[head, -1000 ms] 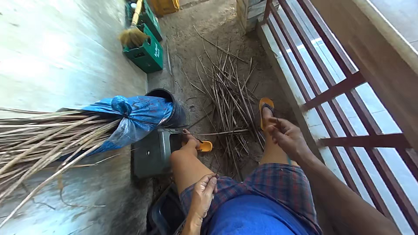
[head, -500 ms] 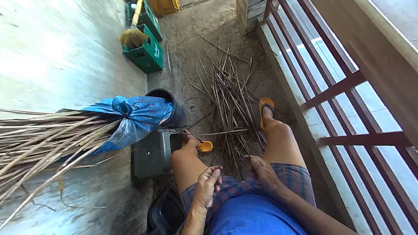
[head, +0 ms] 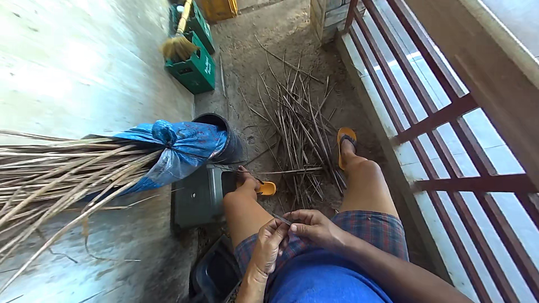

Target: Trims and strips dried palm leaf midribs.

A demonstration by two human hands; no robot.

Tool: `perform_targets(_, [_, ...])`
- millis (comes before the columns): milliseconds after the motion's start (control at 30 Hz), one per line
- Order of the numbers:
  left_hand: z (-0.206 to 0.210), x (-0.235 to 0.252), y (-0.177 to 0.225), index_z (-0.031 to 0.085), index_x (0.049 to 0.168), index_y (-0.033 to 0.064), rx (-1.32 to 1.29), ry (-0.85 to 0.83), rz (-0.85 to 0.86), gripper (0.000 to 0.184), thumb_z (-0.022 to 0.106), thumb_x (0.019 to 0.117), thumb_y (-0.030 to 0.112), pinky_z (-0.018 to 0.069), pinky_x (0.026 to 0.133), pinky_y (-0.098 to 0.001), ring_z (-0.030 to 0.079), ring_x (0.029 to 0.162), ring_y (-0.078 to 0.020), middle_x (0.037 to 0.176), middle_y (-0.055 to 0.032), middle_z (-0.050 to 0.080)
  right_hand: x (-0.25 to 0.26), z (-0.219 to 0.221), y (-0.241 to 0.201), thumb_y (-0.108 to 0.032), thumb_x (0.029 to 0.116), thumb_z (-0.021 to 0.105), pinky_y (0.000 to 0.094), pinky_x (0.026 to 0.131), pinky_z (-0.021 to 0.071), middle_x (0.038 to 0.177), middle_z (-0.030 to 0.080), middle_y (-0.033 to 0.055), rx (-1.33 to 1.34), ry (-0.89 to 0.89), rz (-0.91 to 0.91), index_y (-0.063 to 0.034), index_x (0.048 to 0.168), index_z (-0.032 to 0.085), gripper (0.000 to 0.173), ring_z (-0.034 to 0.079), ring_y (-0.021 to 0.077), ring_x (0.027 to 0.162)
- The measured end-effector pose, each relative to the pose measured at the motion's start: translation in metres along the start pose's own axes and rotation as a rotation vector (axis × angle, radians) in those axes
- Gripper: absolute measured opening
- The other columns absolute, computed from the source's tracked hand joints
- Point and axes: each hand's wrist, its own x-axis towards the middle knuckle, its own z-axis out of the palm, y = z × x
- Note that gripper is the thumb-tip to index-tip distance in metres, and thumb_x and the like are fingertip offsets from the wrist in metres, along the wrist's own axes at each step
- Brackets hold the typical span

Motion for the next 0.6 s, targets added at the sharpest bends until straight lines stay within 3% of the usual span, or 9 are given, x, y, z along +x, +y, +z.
perform_targets(267, [-0.016, -0.012, 0.007, 0.07, 0.097, 0.008, -0.016, -0.098, -0.076, 0.013, 0.057, 0.0982, 0.01, 0.0353, 0.04, -0.0118, 0.042, 0.042, 0.0033, 0.055, 0.0078, 0.05, -0.003, -0.015, -0.032, -0.013, 0.098, 0.064, 0.0163, 0.047, 0.0436, 0.077, 0.066, -0.0034, 0.033, 0.159, -0.036, -0.0037, 0.127, 0.066, 0.03, 0.052, 0.001, 0.053])
perform_targets(600, [-0.028, -0.024, 0.007, 0.073, 0.096, 0.0139, -0.056, -0.182, -0.093, 0.008, 0.066, 0.0971, 0.018, 0.0349, 0.04, -0.0108, 0.043, 0.042, 0.0049, 0.054, 0.01, 0.05, -0.006, -0.036, -0.056, -0.012, 0.0962, 0.066, 0.0158, 0.046, 0.0447, 0.073, 0.064, -0.0019, 0.091, 0.277, -0.092, -0.0023, 0.123, 0.068, 0.028, 0.052, 0.0016, 0.051])
